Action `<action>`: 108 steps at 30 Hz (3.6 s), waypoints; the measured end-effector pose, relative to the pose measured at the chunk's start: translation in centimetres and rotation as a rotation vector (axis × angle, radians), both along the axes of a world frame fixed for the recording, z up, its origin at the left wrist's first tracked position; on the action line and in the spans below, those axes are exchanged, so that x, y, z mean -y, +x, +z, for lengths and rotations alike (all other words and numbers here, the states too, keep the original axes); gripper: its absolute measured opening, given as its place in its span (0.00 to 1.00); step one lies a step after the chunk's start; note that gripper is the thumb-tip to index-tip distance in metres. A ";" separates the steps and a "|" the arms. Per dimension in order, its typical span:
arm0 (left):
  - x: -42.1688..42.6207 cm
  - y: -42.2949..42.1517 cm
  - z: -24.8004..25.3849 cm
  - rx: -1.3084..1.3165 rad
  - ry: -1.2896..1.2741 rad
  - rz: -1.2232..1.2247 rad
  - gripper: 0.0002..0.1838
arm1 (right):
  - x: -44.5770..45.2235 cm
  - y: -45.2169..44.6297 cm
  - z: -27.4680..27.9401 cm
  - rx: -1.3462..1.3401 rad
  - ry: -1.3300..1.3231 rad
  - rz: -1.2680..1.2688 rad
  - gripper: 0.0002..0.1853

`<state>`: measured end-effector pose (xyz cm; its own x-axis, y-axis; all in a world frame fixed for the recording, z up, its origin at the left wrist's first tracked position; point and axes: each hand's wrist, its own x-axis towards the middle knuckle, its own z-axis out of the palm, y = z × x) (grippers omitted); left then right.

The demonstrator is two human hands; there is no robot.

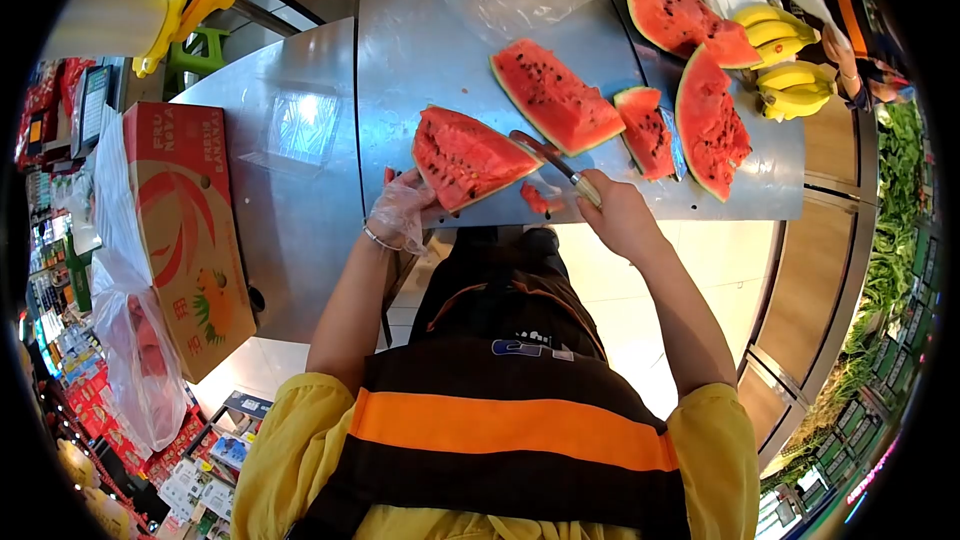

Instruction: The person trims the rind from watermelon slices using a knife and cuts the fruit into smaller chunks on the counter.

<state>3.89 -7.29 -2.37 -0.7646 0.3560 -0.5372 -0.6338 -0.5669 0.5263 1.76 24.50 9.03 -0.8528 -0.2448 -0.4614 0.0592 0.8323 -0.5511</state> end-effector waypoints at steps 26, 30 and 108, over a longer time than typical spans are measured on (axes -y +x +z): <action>-4.8 2.3 0.5 -0.142 0.123 0.175 0.49 | -0.1 0.0 -2.0 0.052 -0.168 -0.067 0.18; -6.2 3.1 1.1 -0.152 0.120 0.229 0.46 | -0.6 0.2 -2.4 0.057 -0.167 -0.058 0.18; 8.3 -4.5 3.1 0.165 0.604 0.967 0.17 | 32.8 -14.3 8.2 -0.175 -0.131 0.544 0.13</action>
